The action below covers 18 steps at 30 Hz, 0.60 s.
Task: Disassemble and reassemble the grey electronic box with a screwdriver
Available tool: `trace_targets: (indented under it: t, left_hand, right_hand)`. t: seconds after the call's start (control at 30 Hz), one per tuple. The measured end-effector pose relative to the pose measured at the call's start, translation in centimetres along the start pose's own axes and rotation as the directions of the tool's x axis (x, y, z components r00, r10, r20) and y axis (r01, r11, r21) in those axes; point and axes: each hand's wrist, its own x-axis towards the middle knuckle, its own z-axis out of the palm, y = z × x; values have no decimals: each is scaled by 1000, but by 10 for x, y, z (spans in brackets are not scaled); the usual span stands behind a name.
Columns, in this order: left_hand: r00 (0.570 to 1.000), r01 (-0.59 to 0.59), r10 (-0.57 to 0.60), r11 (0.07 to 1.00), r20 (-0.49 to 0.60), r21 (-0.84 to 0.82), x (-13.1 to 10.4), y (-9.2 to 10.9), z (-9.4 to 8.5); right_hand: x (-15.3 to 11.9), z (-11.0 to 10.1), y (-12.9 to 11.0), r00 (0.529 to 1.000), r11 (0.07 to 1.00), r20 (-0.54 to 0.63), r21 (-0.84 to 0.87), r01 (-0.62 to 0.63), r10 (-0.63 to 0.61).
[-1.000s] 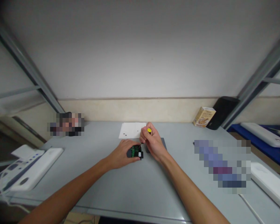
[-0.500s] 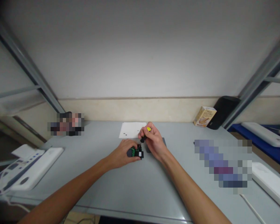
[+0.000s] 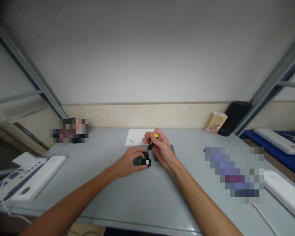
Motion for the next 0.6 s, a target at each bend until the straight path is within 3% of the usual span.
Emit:
trace_targets:
  t: [0.27, 0.6]
  left_hand:
    - [1000, 7, -7, 1000, 24, 7, 1, 4, -3]
    - [1000, -21, 20, 999, 5, 27, 0, -1, 0]
  right_hand:
    - [4, 2, 0, 999, 995, -23, 99, -31, 33]
    - [-1, 1, 0, 999, 999, 43, -30, -22, 23]
